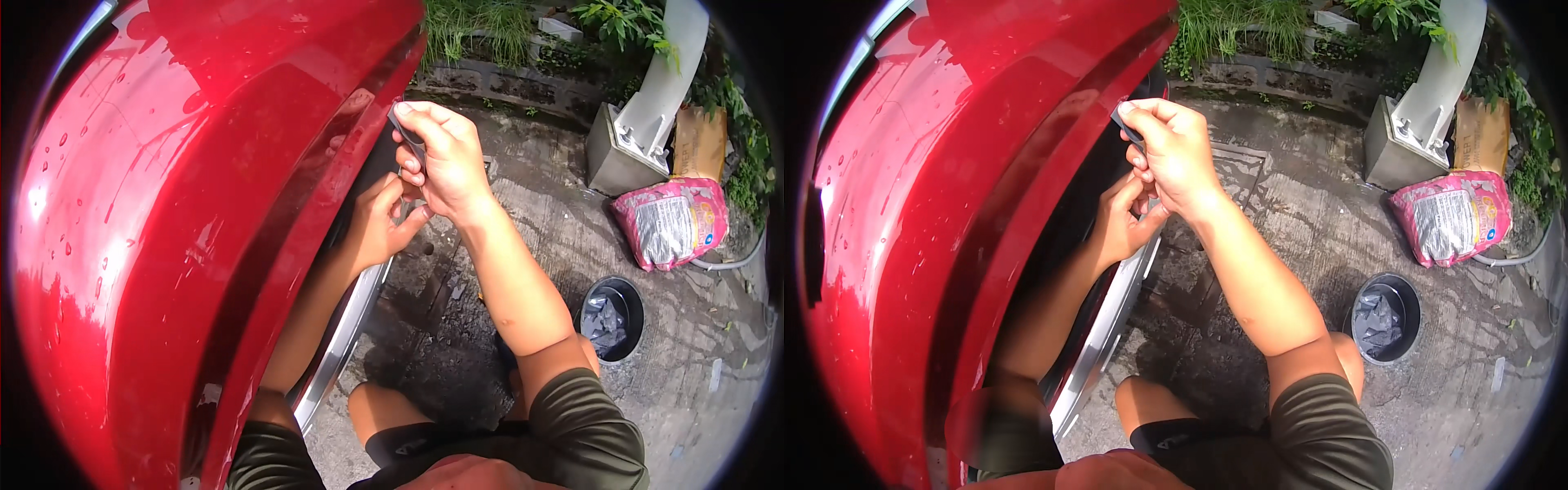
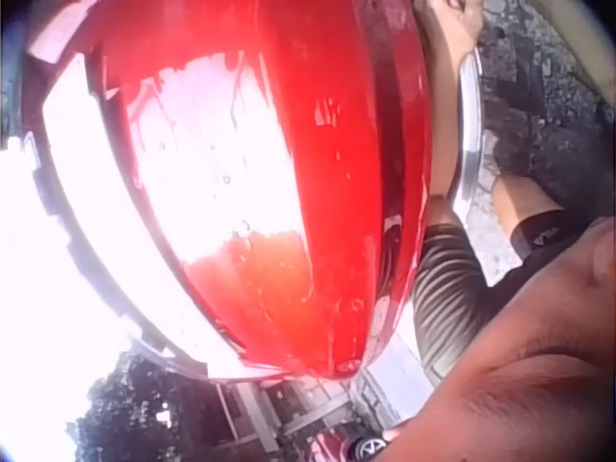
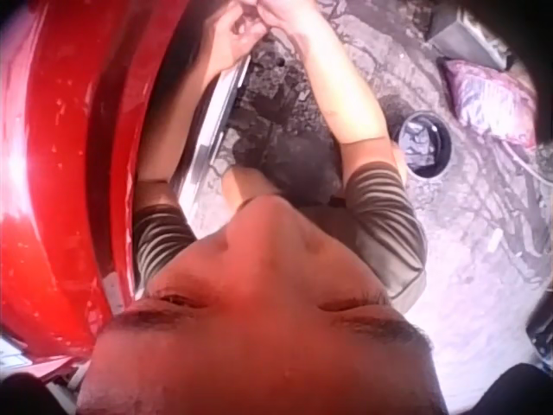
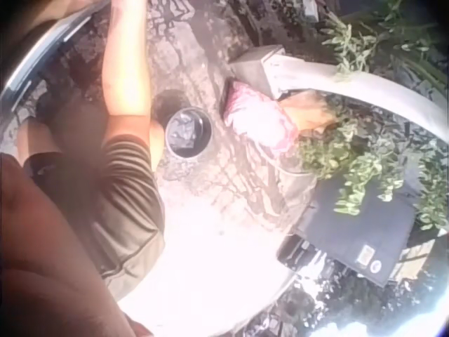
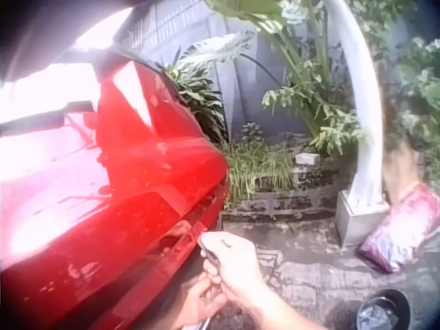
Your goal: The person wets sandpaper in a bucket of water and sands the bumper of a car by hand, repeatedly folding and re-wetting the sandpaper.
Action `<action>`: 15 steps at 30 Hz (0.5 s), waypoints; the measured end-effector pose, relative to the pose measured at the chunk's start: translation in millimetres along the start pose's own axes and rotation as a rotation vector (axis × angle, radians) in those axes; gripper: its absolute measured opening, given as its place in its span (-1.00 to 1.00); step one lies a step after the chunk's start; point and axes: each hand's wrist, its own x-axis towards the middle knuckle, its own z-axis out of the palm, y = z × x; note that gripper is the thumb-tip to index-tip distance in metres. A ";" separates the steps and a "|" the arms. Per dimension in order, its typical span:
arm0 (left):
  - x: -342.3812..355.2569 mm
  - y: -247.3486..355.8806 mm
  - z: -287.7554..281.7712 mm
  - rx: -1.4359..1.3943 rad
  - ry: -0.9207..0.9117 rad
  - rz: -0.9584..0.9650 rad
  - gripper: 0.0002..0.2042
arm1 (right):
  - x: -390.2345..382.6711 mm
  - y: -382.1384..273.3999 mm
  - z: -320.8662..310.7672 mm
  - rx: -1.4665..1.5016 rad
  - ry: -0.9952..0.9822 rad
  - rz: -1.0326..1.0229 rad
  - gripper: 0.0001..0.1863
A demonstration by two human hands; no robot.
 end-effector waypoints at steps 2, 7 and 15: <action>1.0 1.5 -0.5 0.003 -0.005 -0.002 -0.70 | -0.4 0.8 1.4 -0.026 0.007 -0.027 -0.79; 1.9 3.0 -1.0 0.008 0.012 0.055 -0.72 | -0.6 2.8 7.0 0.012 0.008 -0.027 -0.81; 5.0 10.1 -0.9 0.013 0.015 0.068 -0.73 | -1.6 2.6 7.9 0.044 0.050 -0.051 -0.82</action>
